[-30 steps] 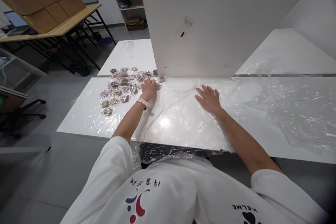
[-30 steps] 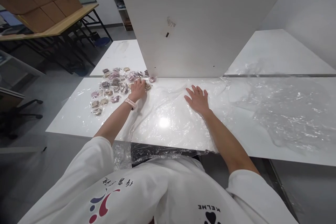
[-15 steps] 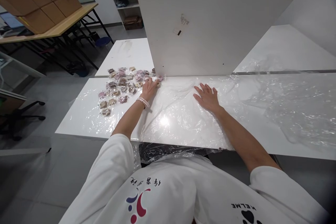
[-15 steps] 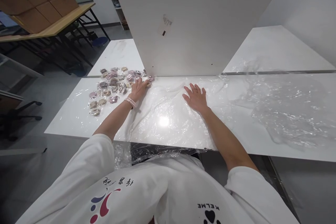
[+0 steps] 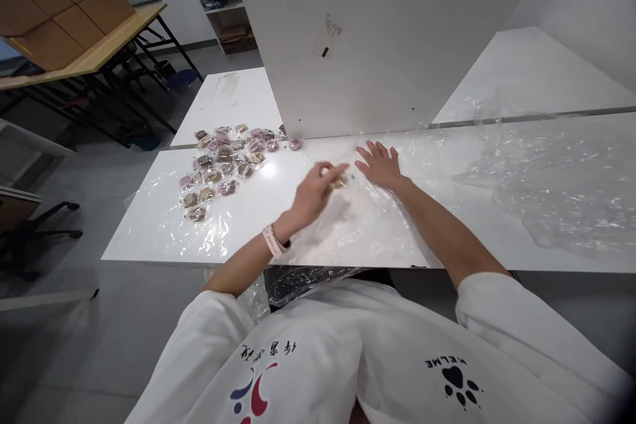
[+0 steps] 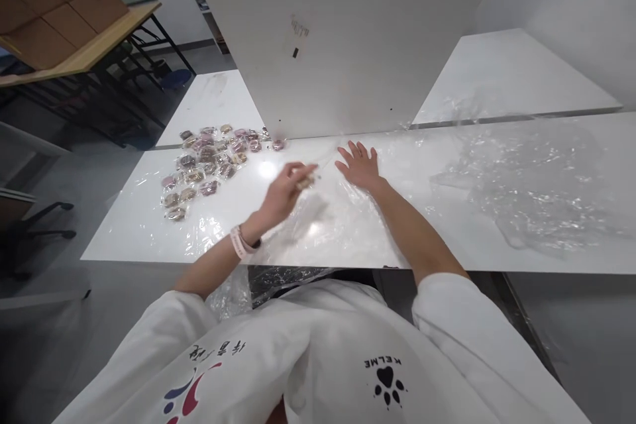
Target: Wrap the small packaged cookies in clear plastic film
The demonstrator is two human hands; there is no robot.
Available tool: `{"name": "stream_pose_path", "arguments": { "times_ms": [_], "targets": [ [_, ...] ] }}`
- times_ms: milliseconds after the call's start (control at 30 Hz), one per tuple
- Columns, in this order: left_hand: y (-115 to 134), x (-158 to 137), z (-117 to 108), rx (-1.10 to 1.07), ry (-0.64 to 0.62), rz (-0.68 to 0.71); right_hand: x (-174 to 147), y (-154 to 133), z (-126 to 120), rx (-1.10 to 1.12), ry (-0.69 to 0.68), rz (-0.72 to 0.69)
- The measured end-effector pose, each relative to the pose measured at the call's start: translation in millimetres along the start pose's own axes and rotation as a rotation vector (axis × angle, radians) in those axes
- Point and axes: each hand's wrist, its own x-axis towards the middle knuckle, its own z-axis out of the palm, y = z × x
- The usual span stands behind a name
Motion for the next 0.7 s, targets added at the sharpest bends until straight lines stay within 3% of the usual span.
{"name": "stream_pose_path", "arguments": {
  "times_ms": [133, 200, 267, 333, 400, 467, 533, 600, 700],
  "targets": [
    [23.2, -18.8, 48.8, 0.154, -0.216, 0.090, 33.2, -3.5, -7.6, 0.014, -0.028, 0.017],
    [20.6, -22.8, 53.6, 0.183, -0.271, 0.090, 38.3, -4.9, -15.3, 0.031, -0.054, 0.017],
    [14.4, -29.4, 41.8, 0.161, -0.289, 0.097, 28.9, -8.1, -26.1, 0.040, -0.049, 0.003],
    [5.9, -43.5, 20.0, 0.135, -0.239, 0.083, 2.4, -14.4, -36.8, 0.051, 0.032, -0.056],
    [-4.7, -66.8, -2.0, 0.141, -0.105, -0.033, -39.3, -22.7, -42.4, 0.096, 0.134, -0.162],
    [-16.1, -95.6, -16.1, 0.166, 0.044, -0.264, -89.6, -30.1, -39.4, 0.174, 0.151, -0.260],
    [-25.7, -122.9, -20.6, 0.176, 0.115, -0.511, -139.1, -33.4, -28.3, 0.210, 0.184, -0.260],
    [-31.9, -141.8, -19.6, 0.169, 0.075, -0.674, -180.3, -32.1, -14.1, 0.217, 0.220, -0.195],
    [-38.3, -150.5, -19.5, 0.157, -0.032, -0.767, -220.7, -25.4, 0.9, 0.217, 0.258, -0.113]
  ]
}}
